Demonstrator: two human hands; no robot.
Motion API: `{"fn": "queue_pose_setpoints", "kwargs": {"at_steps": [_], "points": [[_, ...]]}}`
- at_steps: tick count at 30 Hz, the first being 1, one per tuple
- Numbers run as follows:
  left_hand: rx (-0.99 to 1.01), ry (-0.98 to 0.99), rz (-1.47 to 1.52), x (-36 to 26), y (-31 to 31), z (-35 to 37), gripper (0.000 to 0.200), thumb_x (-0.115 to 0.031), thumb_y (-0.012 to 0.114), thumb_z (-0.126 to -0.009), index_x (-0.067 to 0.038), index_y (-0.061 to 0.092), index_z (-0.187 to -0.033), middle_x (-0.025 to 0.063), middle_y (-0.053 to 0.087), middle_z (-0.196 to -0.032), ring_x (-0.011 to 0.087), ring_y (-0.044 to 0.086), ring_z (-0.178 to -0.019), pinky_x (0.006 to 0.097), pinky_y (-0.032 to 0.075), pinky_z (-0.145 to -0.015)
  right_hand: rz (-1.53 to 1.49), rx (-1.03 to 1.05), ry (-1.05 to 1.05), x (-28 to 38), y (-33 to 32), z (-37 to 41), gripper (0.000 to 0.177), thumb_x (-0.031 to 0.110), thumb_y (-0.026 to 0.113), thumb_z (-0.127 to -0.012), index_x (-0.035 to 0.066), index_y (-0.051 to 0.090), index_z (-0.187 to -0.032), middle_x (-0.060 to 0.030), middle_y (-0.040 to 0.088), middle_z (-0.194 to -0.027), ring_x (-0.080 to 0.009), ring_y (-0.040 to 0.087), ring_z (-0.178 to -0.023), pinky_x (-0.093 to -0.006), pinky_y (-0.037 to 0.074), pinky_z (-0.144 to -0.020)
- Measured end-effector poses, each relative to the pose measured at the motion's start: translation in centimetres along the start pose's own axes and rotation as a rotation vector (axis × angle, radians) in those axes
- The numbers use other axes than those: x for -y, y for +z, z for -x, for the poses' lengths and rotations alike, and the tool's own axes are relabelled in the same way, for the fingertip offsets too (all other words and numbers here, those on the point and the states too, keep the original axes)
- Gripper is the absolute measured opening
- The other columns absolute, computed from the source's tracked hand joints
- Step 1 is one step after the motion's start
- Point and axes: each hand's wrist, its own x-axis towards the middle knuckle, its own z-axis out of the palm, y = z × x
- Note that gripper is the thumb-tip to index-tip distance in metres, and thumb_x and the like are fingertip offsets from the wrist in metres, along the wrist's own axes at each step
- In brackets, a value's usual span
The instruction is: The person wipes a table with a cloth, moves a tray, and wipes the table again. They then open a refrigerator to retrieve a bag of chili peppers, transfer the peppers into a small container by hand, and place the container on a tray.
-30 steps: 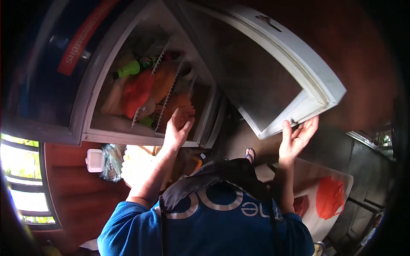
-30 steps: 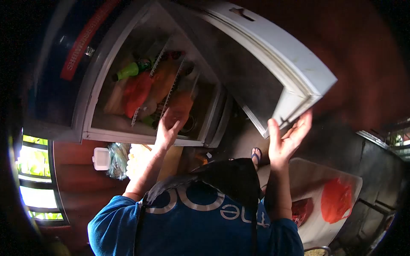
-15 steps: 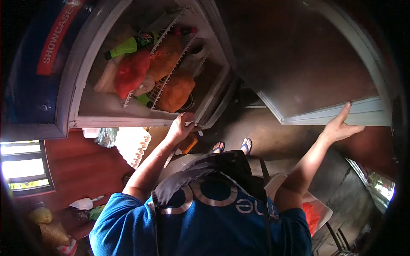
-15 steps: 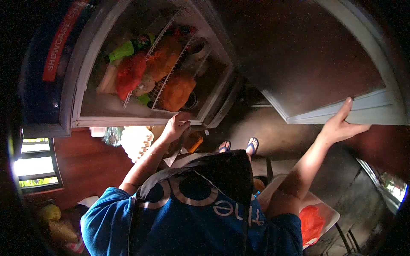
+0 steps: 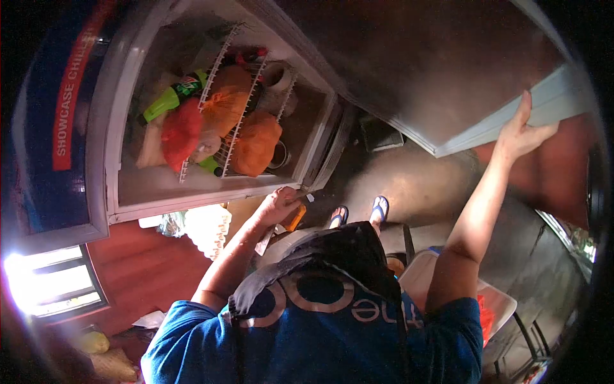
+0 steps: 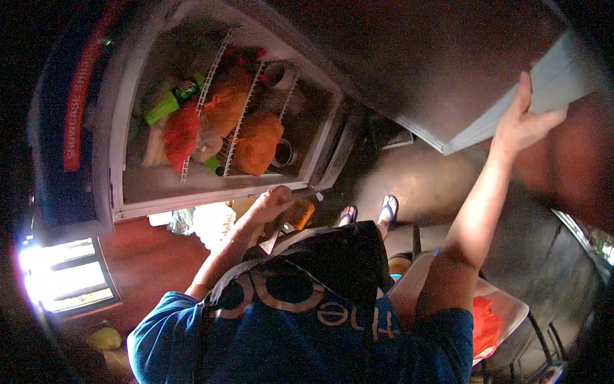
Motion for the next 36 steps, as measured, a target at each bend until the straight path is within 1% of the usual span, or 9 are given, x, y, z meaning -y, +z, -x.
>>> {"fn": "queue_pose_setpoints", "kwargs": {"at_steps": [2,4,8,14,17,20,22,30,36], "points": [[0.050,-0.066,0.014,1.6,0.6,-1.7,0.040,-0.028,0.069,-0.081,0.000,0.058,-0.108,0.0145,0.064,-0.103,0.0288,0.062,-0.098,0.0355,0.050,-0.083,-0.075,-0.025,0.007,0.3,0.2,0.0,0.061,0.017,0.075,-0.080,-0.007,0.036,-0.120,-0.0253,0.055,-0.113,-0.0324,0.059,-0.102,-0.0411,0.047,-0.087],[-0.015,-0.042,0.792,7.4,2.8,-5.2,0.037,-0.026,0.068,-0.082,-0.002,0.059,-0.109,0.0105,0.065,-0.101,0.0261,0.063,-0.095,0.0342,0.051,-0.081,-0.043,-0.020,0.000,0.3,-0.1,-0.1,0.060,0.017,0.073,-0.081,-0.007,0.035,-0.121,-0.0258,0.055,-0.114,-0.0323,0.059,-0.102,-0.0414,0.048,-0.086],[0.005,-0.476,1.020,6.5,-2.4,-13.6,0.032,-0.027,0.063,-0.085,-0.008,0.058,-0.110,0.0072,0.061,-0.106,0.0198,0.061,-0.092,0.0320,0.051,-0.080,-0.002,-0.011,-0.019,-0.5,-0.2,-0.1,0.061,0.018,0.073,-0.081,-0.006,0.034,-0.121,-0.0265,0.054,-0.114,-0.0346,0.058,-0.103,-0.0419,0.046,-0.087],[-0.166,-0.280,1.372,16.2,-6.8,-30.1,0.039,-0.033,0.058,-0.089,-0.004,0.055,-0.114,0.0153,0.062,-0.103,0.0280,0.062,-0.093,0.0481,0.053,-0.080,-0.009,-0.068,0.004,-1.2,-0.4,0.6,0.053,0.024,0.068,-0.086,-0.009,0.039,-0.115,-0.0237,0.052,-0.112,-0.0278,0.052,-0.105,-0.0405,0.041,-0.093],[0.775,0.320,1.954,18.7,-9.7,-35.4,0.040,-0.035,0.058,-0.088,-0.004,0.056,-0.113,0.0181,0.063,-0.096,0.0327,0.063,-0.089,0.0519,0.053,-0.080,0.236,-0.056,0.011,-2.7,-1.1,0.7,0.055,0.028,0.062,-0.090,-0.012,0.039,-0.118,-0.0263,0.052,-0.114,-0.0294,0.053,-0.103,-0.0402,0.041,-0.092],[-0.156,-0.382,1.654,19.4,-10.8,-39.0,0.042,-0.039,0.059,-0.086,-0.006,0.056,-0.113,0.0182,0.063,-0.086,0.0355,0.062,-0.083,0.0506,0.054,-0.079,0.409,-0.086,0.065,-4.3,-1.7,1.5,0.053,0.029,0.058,-0.092,-0.011,0.040,-0.121,-0.0270,0.052,-0.117,-0.0311,0.055,-0.101,-0.0405,0.043,-0.091],[-0.001,-0.118,1.735,22.6,-10.0,-42.2,0.043,-0.041,0.060,-0.085,-0.005,0.057,-0.109,0.0169,0.062,-0.077,0.0359,0.062,-0.074,0.0487,0.055,-0.079,0.379,-0.144,0.156,-5.2,-2.0,2.5,0.051,0.028,0.057,-0.092,-0.008,0.040,-0.124,-0.0266,0.051,-0.118,-0.0322,0.056,-0.100,-0.0414,0.045,-0.090],[-0.221,-0.228,1.656,23.1,-9.2,-42.2,0.032,-0.037,0.052,-0.090,-0.007,0.055,-0.097,0.0112,0.059,-0.070,0.0255,0.054,-0.060,0.0381,0.045,-0.061,0.228,-0.302,0.423,-8.4,-2.2,5.9,0.046,0.026,0.052,-0.095,0.002,0.040,-0.133,-0.0248,0.050,-0.124,-0.0368,0.060,-0.092,-0.0449,0.053,-0.085],[-0.235,-0.193,1.500,18.2,-4.4,-34.9,0.028,-0.034,0.047,-0.093,-0.008,0.055,-0.089,0.0069,0.056,-0.065,0.0177,0.048,-0.050,0.0301,0.038,-0.048,0.375,-0.095,0.391,-5.7,-1.5,5.8,0.042,0.028,0.054,-0.093,-0.001,0.046,-0.123,-0.0235,0.054,-0.112,-0.0356,0.057,-0.091,-0.0431,0.047,-0.084]]}}
